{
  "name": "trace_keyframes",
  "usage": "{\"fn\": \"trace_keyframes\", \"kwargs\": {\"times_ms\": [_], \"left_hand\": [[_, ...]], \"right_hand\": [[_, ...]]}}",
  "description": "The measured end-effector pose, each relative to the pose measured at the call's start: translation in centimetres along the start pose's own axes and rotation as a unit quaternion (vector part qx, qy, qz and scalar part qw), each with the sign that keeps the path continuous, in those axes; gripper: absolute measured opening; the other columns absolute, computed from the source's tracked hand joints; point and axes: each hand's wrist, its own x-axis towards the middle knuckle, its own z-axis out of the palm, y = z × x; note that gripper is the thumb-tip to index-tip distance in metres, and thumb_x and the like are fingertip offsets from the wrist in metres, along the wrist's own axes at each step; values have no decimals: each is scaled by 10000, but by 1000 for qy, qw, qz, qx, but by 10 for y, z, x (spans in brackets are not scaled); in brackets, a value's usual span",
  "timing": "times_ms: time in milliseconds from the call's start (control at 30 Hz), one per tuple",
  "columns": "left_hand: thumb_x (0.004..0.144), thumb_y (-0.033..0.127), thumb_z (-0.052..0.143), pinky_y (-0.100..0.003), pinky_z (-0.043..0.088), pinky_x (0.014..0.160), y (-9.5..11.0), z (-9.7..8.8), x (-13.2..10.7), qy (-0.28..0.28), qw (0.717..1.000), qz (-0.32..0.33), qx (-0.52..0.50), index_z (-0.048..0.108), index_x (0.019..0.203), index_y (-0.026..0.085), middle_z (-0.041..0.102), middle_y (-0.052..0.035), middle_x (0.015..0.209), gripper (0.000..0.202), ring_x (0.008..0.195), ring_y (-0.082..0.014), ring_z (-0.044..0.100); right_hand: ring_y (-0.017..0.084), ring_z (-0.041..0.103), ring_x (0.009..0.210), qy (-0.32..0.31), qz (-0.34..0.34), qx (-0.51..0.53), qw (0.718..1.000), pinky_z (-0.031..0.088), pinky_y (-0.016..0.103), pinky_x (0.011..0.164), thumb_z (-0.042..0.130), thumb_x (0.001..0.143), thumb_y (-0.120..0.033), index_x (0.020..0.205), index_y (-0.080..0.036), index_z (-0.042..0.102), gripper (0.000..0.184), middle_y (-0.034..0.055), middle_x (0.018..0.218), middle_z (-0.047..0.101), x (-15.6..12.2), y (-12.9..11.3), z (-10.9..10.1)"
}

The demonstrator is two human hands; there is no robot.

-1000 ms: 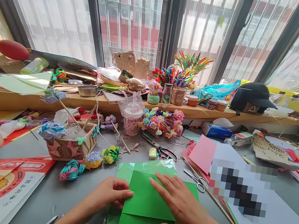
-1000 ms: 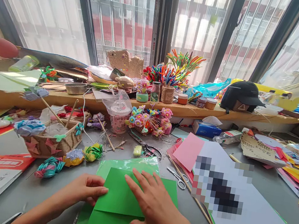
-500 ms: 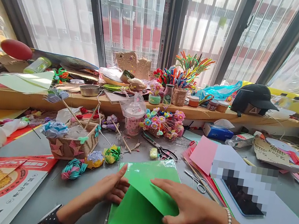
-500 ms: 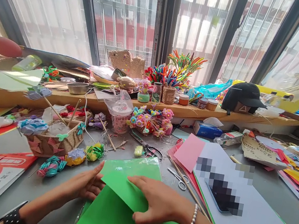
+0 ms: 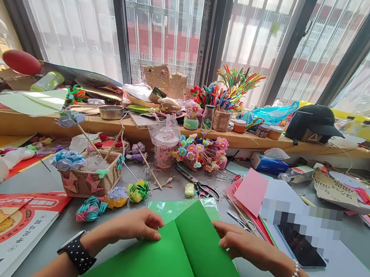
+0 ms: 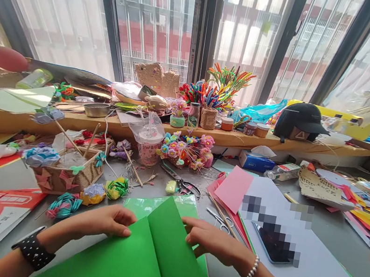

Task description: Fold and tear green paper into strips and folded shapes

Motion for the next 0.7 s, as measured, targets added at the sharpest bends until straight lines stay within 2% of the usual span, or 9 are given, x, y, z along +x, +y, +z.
{"fn": "trace_keyframes", "kwargs": {"times_ms": [100,200,300,433,567,700], "left_hand": [[519,384,645,-200,238,462,4,-3,1,-26,999,4,34,525,600,167,389,72,529,261,504,-87,327],[513,359,655,-204,234,462,7,-4,5,-42,997,10,67,534,536,167,387,76,490,228,491,-90,326],[548,373,639,-201,263,489,8,0,12,-30,995,20,88,594,597,170,446,67,517,214,525,-104,372],[612,387,593,-202,314,546,10,9,25,-6,995,37,98,642,775,169,554,40,629,276,602,-125,446],[631,375,574,-200,323,541,15,14,32,2,993,54,105,658,733,150,571,28,618,260,592,-124,460],[638,371,572,-192,337,541,28,9,26,-3,991,70,110,660,764,150,591,22,645,269,599,-122,475]], "right_hand": [[125,518,733,-2,6,50,999,442,216,569,587,657,-270,1069,-182,531,425,25,859,555,8,-7,5],[91,460,598,3,-28,71,997,414,188,507,601,657,-294,823,-150,580,222,-39,627,463,17,-11,10],[64,414,542,-1,-41,80,996,377,162,488,596,666,-289,707,-155,555,146,-63,571,417,21,-10,14],[61,433,565,-21,-58,134,989,349,151,489,606,670,-289,763,-157,570,166,-47,634,475,17,-7,15],[66,445,579,-6,-42,169,985,322,150,477,629,651,-301,787,-156,587,204,-30,673,520,11,3,9],[86,494,645,4,-46,160,986,330,157,494,587,695,-294,879,-166,578,224,8,801,579,8,10,-1]]}}
